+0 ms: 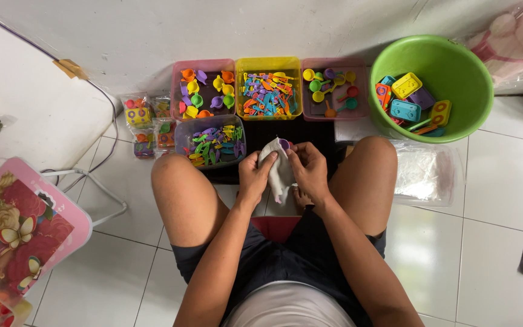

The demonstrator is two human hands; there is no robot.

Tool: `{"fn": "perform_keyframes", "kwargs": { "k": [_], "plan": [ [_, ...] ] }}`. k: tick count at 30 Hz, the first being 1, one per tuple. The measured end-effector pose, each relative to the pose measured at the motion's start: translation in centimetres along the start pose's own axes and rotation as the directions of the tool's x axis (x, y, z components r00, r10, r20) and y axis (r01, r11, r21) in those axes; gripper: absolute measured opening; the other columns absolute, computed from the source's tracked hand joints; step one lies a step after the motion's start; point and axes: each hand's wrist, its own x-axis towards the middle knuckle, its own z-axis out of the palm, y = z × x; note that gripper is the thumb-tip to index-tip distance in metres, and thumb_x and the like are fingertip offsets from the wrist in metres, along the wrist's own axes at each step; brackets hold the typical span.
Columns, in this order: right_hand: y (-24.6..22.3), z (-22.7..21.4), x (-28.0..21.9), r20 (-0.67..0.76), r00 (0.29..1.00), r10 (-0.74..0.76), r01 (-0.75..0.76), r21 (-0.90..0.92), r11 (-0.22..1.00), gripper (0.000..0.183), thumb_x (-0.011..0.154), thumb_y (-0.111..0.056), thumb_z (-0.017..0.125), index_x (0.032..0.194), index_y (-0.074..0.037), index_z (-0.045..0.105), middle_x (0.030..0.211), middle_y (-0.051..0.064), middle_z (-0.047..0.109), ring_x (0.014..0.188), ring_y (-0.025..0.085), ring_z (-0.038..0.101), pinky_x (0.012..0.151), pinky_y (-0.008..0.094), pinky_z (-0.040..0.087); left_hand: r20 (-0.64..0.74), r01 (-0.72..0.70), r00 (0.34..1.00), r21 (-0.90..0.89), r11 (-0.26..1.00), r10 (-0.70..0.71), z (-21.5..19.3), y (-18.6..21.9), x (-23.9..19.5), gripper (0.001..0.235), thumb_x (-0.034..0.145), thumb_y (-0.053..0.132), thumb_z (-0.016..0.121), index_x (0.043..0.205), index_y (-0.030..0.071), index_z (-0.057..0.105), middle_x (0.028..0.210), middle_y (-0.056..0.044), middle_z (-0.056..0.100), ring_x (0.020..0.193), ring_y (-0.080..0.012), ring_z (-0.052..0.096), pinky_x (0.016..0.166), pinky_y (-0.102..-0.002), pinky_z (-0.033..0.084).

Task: The person sits on the floor and wipes small plastic toys with a cloth. They pick up individual toys from nearby containers, wipe them, and place them back down. The process is repeated for several different toy pieces.

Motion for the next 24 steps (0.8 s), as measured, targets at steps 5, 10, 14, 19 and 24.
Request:
{"fn": "perform_keyframes", "kwargs": {
  "k": [5,10,14,19,24],
  "plan": [
    [1.2,-0.4,0.6,-0.008,0.999,0.041,-0.041,0.004,0.999,0.009,0.097,-0.015,0.069,0.097,-0.006,0.071,0.067,0.007,0.070,0.056,0.010,0.058,0.051,0.024,0.047,0.065,-0.036,0.997,0.054,0.998,0.033,-0.3,-0.4,0.2,0.020,0.087,0.024,0.082,0.080,0.007,0.075,0.059,-0.004,0.064,0.056,-0.0082,0.058,0.048,-0.024,0.047],
    [0.1,-0.3,0.2,0.007,0.997,0.077,-0.077,0.010,0.997,0.009,0.095,-0.013,0.069,0.096,-0.005,0.073,0.069,0.006,0.070,0.061,0.010,0.058,0.055,0.023,0.047,0.163,-0.092,0.984,0.113,0.989,0.073,0.1,1.7,-0.9,0.023,0.094,0.025,0.075,0.080,0.007,0.075,0.055,-0.003,0.061,0.054,-0.0071,0.056,0.047,-0.023,0.045],
    [-1.3,-0.2,-0.2,0.030,0.998,0.050,-0.050,0.005,0.999,0.007,0.090,-0.009,0.073,0.095,-0.004,0.074,0.070,0.009,0.070,0.064,0.012,0.060,0.057,0.026,0.048,0.237,-0.199,0.960,0.205,0.958,0.148,0.0,2.7,-1.4,0.020,0.096,0.017,0.069,0.080,0.005,0.073,0.057,-0.005,0.061,0.055,-0.0074,0.050,0.050,-0.025,0.044],
    [-2.1,-0.2,-0.2,-0.011,0.999,0.047,-0.046,0.059,0.997,0.006,0.090,-0.008,0.075,0.094,-0.004,0.075,0.071,0.008,0.069,0.068,0.011,0.060,0.060,0.025,0.048,0.258,-0.295,0.944,0.372,0.880,0.208,0.0,1.0,-0.7,0.028,0.095,0.018,0.068,0.070,0.005,0.067,0.053,-0.008,0.056,0.050,-0.0128,0.051,0.047,-0.028,0.040],
    [-3.0,0.0,-0.4,-0.021,0.997,0.070,-0.069,0.050,0.996,0.006,0.090,-0.008,0.069,0.095,-0.005,0.071,0.071,0.007,0.067,0.068,0.012,0.060,0.062,0.026,0.048,0.179,-0.401,0.915,0.324,0.857,0.361,0.5,4.2,-1.5,0.029,0.103,0.024,0.064,0.097,-0.002,0.074,0.088,-0.022,0.070,0.085,-0.0305,0.071,0.072,-0.039,0.056]
  ]
}}
